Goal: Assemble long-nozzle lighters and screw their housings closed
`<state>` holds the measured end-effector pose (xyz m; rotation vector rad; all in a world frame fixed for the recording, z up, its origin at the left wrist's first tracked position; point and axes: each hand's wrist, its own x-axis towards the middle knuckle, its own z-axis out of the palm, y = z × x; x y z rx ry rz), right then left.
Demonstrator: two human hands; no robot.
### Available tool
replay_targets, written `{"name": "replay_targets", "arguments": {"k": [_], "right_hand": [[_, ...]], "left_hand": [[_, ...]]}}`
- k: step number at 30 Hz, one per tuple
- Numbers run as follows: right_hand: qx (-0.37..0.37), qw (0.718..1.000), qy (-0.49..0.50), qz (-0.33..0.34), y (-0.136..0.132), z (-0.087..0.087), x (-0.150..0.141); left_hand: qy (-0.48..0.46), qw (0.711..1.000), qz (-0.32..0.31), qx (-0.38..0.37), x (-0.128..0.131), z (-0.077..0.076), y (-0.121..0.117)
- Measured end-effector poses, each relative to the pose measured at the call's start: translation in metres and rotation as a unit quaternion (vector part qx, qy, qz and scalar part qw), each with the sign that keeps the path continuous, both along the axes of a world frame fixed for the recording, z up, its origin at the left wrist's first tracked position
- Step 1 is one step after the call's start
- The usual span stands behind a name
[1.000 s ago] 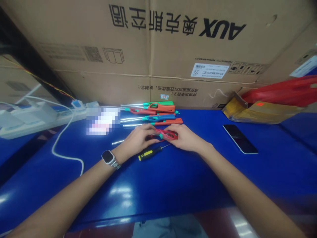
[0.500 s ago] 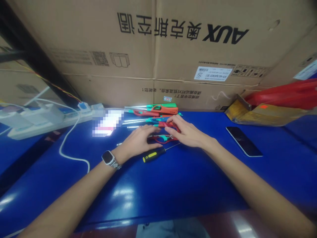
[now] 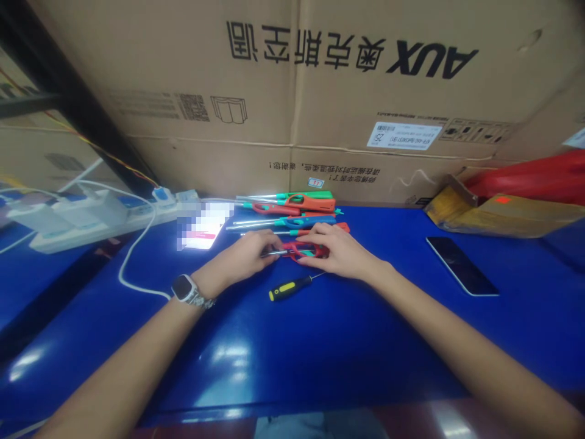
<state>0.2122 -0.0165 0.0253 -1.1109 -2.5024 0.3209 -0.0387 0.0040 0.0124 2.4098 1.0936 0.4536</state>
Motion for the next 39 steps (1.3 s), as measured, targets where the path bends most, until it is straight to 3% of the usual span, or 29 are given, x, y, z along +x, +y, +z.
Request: {"name": "replay_targets", "arguments": {"k": [6, 11, 18, 28, 34, 39], "right_hand": [[0.025, 1.0, -0.01, -0.004, 0.0, -0.016, -0.005], [0.033, 0.999, -0.018, -0.031, -0.006, -0.022, -0.007], [0.028, 0.998, -0.058, -0.018, -0.013, -0.016, -0.006], [-0.062, 0.996, 0.058, -0.026, -0.012, -0.012, -0.002], [-0.052, 0.998, -0.011, -0.039, -0.009, 0.0, 0.011], [-0.084, 0.996, 0.033, -0.014, -0.001, -0.005, 0.023]], "left_hand": [[-0.088, 0.995, 0.004, -0.051, 0.003, -0.001, -0.001], [-0.074, 0.997, -0.007, -0.035, 0.005, -0.002, -0.003], [-0.027, 0.999, -0.025, 0.026, 0.011, -0.001, -0.005], [0.016, 0.996, -0.035, 0.077, 0.022, 0.0, -0.007], [0.015, 0.996, -0.04, 0.075, 0.023, -0.004, -0.003], [-0.005, 0.996, -0.05, 0.068, 0.021, -0.006, -0.002]]}}
